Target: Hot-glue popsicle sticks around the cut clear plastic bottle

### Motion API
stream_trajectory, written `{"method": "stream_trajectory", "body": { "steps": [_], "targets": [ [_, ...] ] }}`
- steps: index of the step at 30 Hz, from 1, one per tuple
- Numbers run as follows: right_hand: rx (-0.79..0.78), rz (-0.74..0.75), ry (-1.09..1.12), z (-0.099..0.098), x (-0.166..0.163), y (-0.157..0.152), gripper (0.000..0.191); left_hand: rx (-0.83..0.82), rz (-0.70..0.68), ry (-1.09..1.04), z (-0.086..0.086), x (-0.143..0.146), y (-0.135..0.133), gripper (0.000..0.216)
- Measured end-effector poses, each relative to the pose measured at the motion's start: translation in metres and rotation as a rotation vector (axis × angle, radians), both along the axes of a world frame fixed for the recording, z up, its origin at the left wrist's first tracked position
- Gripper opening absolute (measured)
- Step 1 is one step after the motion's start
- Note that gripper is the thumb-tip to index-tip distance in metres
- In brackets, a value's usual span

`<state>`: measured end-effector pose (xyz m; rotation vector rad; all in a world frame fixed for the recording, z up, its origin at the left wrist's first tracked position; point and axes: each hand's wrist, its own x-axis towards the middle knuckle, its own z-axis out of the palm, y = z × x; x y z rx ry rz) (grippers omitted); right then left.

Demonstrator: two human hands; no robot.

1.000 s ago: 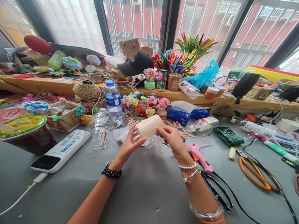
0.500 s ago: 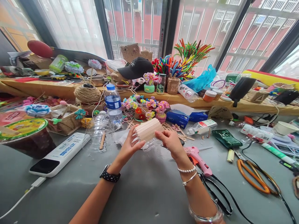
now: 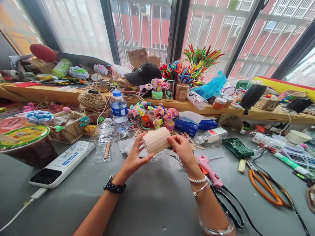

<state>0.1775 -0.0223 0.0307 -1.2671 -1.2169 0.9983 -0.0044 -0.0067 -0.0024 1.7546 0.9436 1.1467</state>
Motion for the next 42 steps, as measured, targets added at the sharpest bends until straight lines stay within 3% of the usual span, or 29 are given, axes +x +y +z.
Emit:
{"method": "stream_trajectory", "body": {
  "steps": [10,24,34,42],
  "targets": [
    [-0.027,0.003,-0.027,0.002,0.003,0.000,0.033,0.077,0.015,0.017,-0.003,0.000,0.001,0.075],
    [-0.042,-0.053,-0.089,0.005,0.006,-0.001,0.036,-0.016,0.018,-0.034,-0.004,0.002,0.002,0.076],
    [0.148,-0.170,-0.275,-0.003,0.014,0.003,0.032,0.272,-0.023,0.076,-0.003,0.002,-0.001,0.076],
    [0.187,-0.194,-0.298,-0.001,0.012,0.001,0.034,0.319,-0.032,0.115,0.000,0.003,-0.003,0.077]
  ]
}}
